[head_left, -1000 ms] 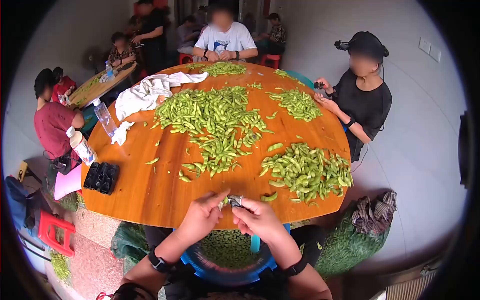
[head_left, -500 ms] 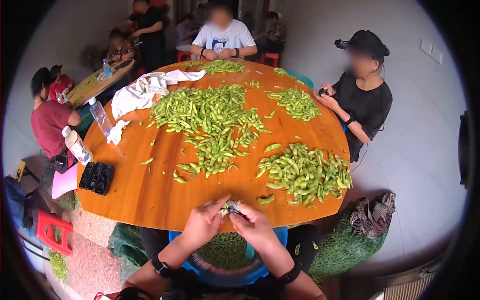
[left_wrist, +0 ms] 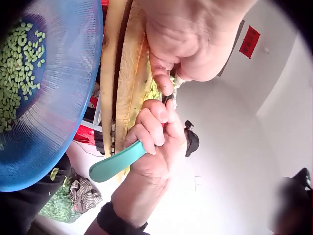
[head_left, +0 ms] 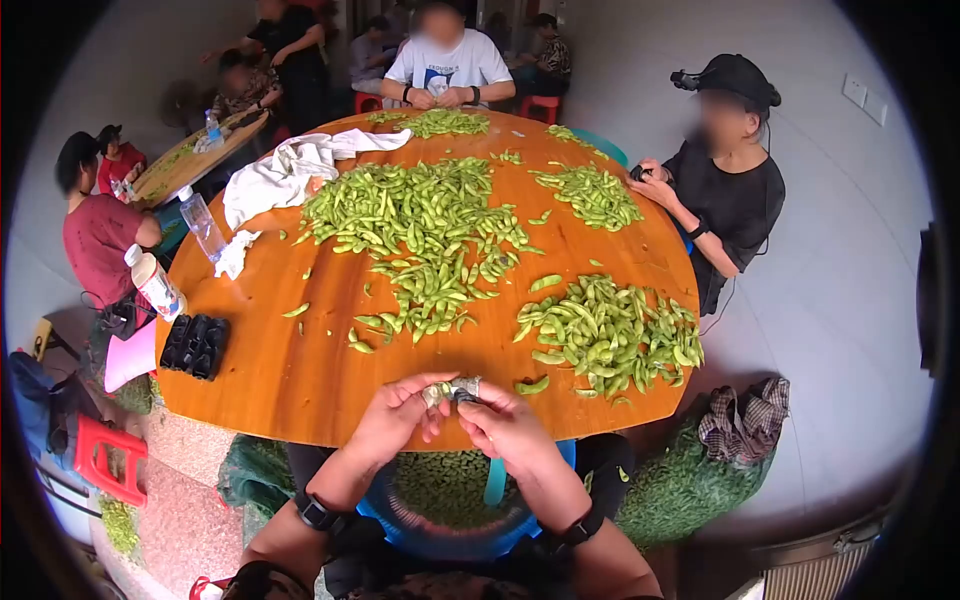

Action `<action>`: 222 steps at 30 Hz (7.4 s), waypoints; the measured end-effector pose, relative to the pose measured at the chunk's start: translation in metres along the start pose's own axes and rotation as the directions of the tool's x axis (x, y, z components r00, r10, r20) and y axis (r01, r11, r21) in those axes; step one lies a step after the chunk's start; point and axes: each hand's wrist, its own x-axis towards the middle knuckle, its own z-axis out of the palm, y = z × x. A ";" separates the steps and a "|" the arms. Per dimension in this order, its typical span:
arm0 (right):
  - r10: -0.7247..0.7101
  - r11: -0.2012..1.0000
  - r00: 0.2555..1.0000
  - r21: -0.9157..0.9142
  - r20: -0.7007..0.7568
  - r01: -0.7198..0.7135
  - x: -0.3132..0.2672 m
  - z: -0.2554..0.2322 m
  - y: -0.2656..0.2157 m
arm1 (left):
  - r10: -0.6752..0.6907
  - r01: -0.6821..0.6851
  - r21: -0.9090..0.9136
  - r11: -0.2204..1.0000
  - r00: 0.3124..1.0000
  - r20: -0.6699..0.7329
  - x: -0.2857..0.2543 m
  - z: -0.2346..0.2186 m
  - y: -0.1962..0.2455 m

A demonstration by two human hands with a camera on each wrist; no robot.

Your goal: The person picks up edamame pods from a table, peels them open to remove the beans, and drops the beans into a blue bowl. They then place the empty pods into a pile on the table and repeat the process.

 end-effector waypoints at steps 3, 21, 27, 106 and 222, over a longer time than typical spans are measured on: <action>0.045 0.994 0.996 0.097 0.072 -0.052 0.000 -0.007 -0.005 | -0.061 0.064 -0.121 0.991 0.998 0.029 0.003 -0.007 0.002; -0.205 0.979 0.939 -0.060 -0.276 0.196 -0.003 0.009 0.007 | 0.087 -0.154 -0.223 0.963 0.955 -0.283 0.002 -0.001 -0.004; -0.095 0.995 0.983 -0.042 -0.156 0.089 0.003 0.015 0.009 | 0.207 -0.206 0.025 0.978 0.955 -0.214 -0.003 0.007 -0.004; -0.053 0.998 0.998 -0.019 -0.038 0.052 -0.024 0.002 0.009 | 0.376 -0.235 0.629 0.741 0.921 -0.099 -0.025 0.036 -0.007; 0.001 1.000 0.997 -0.018 0.082 0.000 -0.011 -0.006 -0.017 | 0.324 -0.267 0.615 0.742 0.946 0.021 -0.006 0.016 0.024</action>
